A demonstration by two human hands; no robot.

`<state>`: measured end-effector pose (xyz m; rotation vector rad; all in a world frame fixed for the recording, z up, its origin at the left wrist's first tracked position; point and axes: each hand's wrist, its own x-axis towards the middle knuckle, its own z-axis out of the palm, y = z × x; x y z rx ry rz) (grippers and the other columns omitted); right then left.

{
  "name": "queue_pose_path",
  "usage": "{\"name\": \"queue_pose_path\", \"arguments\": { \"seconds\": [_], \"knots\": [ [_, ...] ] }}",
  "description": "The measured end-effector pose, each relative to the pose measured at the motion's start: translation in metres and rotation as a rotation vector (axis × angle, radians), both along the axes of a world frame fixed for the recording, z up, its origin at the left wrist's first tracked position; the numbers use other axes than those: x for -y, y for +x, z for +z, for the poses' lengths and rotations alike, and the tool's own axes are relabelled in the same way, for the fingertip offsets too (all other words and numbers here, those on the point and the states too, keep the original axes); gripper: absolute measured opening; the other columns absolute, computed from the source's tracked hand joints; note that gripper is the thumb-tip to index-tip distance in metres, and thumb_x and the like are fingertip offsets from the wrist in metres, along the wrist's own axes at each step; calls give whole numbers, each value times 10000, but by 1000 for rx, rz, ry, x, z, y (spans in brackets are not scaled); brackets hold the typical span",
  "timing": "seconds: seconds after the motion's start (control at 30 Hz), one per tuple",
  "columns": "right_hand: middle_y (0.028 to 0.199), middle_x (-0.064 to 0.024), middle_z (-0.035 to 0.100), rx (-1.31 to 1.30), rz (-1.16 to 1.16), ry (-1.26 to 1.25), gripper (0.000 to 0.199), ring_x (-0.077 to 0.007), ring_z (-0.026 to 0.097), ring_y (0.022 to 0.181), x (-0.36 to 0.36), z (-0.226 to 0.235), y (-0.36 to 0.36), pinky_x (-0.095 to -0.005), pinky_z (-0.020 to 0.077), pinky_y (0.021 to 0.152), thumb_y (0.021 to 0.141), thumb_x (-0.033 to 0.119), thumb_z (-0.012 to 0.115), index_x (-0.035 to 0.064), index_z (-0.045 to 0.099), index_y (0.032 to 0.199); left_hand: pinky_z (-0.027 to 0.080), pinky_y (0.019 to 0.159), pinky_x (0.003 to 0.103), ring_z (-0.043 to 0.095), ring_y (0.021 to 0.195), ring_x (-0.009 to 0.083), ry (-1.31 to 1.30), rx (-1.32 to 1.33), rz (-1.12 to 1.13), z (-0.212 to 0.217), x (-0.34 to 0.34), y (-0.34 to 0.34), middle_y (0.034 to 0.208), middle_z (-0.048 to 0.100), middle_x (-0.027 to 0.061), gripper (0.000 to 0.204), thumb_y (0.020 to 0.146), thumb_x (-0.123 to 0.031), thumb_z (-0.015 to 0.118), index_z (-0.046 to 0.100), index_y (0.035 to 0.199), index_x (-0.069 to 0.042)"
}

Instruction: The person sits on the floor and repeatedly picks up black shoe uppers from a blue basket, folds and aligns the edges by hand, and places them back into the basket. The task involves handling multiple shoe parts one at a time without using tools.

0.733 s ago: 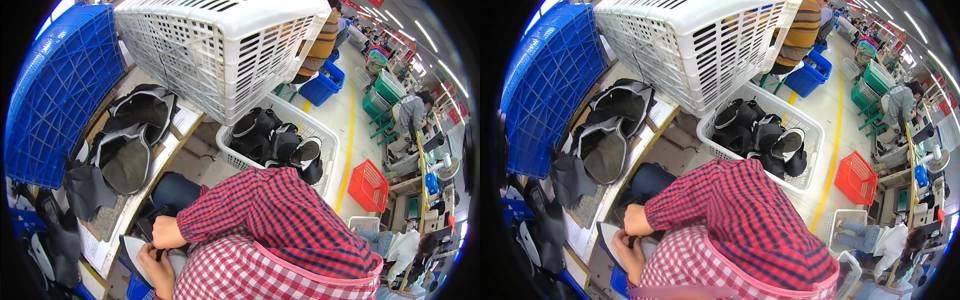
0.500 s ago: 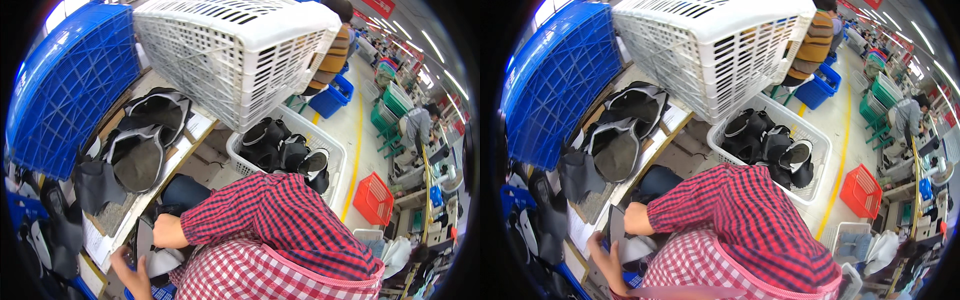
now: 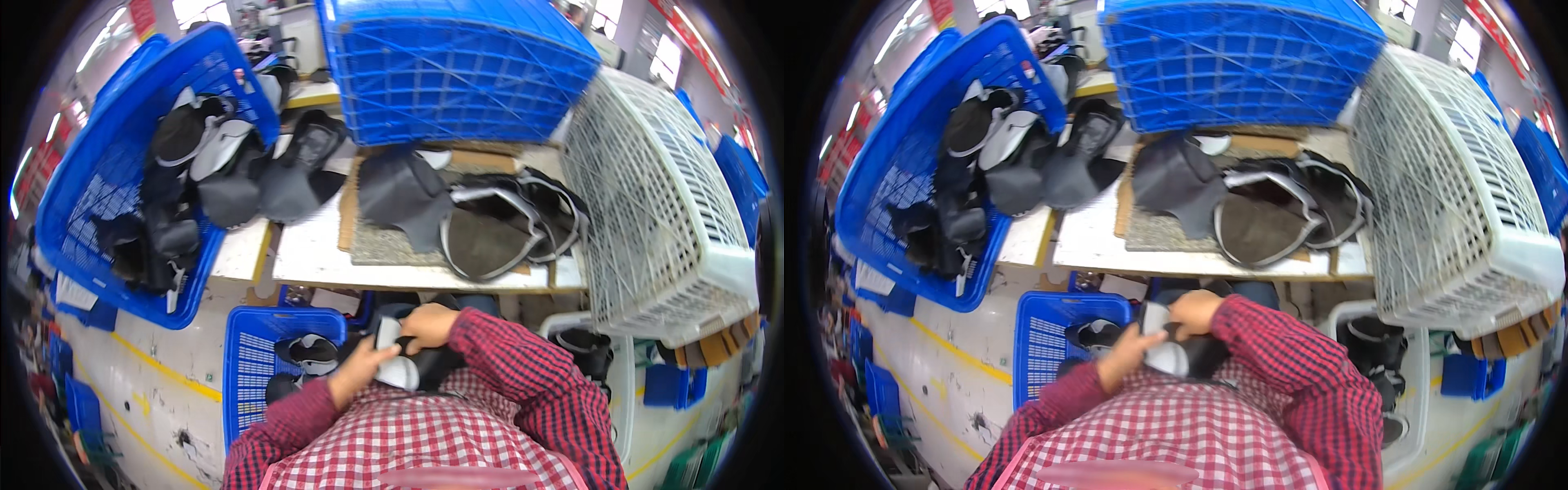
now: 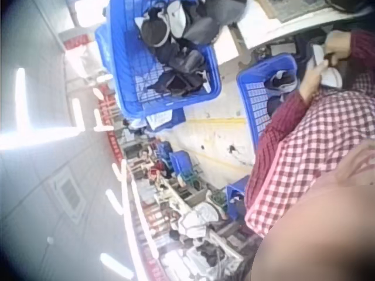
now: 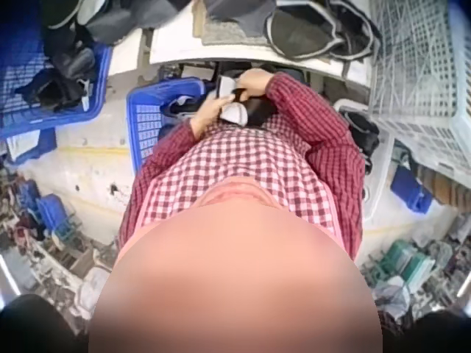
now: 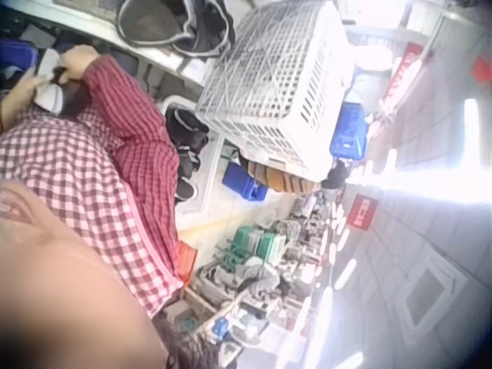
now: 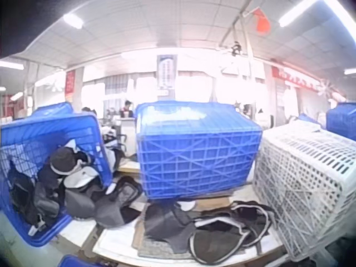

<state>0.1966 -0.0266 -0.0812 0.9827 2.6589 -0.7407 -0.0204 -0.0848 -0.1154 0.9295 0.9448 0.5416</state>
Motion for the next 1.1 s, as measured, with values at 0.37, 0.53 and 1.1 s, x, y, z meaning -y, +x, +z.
{"name": "queue_pose_path", "arguments": {
  "seconds": [0.37,0.53,1.1],
  "knots": [
    [1016,-39,780,-203,-163,-743,413,-97,659,911,-41,-45,42,-314,544,867,936,313,801,5,724,1200,522,1024,436,632,1227,440,1193,-379,-14,-19,32,7,1366,598,303,651,938,-142,731,450,1498,31],
    [1015,-69,782,-211,-206,-676,421,-124,682,921,-38,-30,38,-333,546,861,920,307,813,-16,717,1173,549,943,459,667,1127,483,838,-439,101,-16,33,17,1211,662,318,539,964,-134,680,487,1443,21],
    [994,-117,766,-343,-38,-624,455,-159,693,941,-37,-27,46,-363,558,841,920,308,807,-39,704,1195,545,784,365,707,839,266,650,-414,-145,33,-4,17,971,728,202,237,973,-70,644,660,1172,59]
  ]
}}
